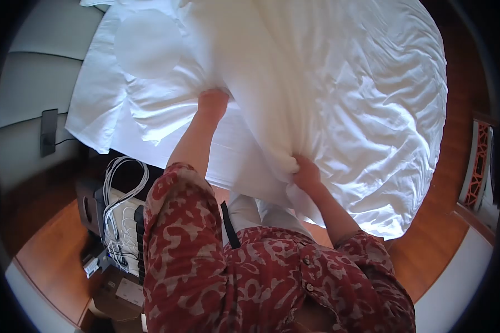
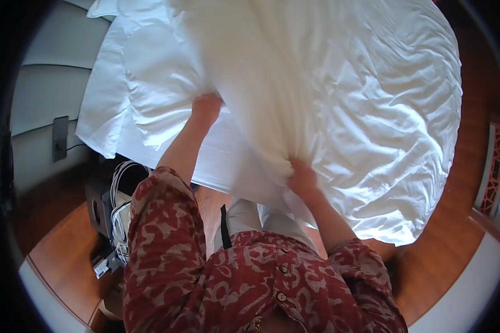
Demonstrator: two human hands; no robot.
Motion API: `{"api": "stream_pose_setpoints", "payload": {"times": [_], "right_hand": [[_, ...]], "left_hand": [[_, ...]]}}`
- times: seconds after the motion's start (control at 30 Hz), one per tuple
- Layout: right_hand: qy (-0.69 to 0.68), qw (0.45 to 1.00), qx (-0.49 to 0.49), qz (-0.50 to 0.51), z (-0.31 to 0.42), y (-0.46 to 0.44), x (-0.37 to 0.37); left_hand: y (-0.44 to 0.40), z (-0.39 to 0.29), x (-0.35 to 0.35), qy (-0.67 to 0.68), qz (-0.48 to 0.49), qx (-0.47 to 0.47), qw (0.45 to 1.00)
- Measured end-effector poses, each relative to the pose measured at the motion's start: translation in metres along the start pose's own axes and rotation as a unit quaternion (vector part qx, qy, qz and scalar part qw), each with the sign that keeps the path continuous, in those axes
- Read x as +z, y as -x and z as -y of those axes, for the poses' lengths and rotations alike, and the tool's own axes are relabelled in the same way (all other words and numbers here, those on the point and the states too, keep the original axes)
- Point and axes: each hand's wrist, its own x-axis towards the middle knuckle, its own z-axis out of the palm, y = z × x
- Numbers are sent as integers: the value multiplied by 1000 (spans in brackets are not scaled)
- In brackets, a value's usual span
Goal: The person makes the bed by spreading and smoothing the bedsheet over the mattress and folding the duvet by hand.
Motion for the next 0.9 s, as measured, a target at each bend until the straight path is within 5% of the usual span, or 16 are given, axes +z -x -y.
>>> {"api": "stream_pose_setpoints", "payload": {"times": [0.1,0.17,0.23,0.33,0.43,0.5,0.57,0.67,0.77,0.83,0.9], "right_hand": [[-60,998,17,-9,-25,-1,-29],[-68,983,-82,-147,-90,-7,-29],[-181,983,5,-30,-66,21,-107],[-221,964,4,148,-59,36,-142],[-296,921,-136,212,-51,40,-79],[-131,954,-222,152,-50,41,-12],[29,936,-331,121,-57,49,54],[105,918,-375,77,-69,86,86],[-105,962,-183,176,-91,85,70],[-102,982,-153,39,-115,77,55],[-127,992,-12,-18,-128,75,20]], "left_hand": [[47,15,-22,-12,60,29,998],[103,42,-34,-67,136,24,988],[189,94,-34,-130,119,21,984],[330,164,-72,-228,147,-9,962],[394,169,-102,-284,273,-175,902],[409,153,-100,-261,320,-250,876],[425,131,-67,-181,267,-237,916],[419,72,-41,44,282,-348,893],[422,44,0,165,237,-333,898],[412,29,7,160,215,-273,924],[394,28,20,182,193,-252,931]]}}
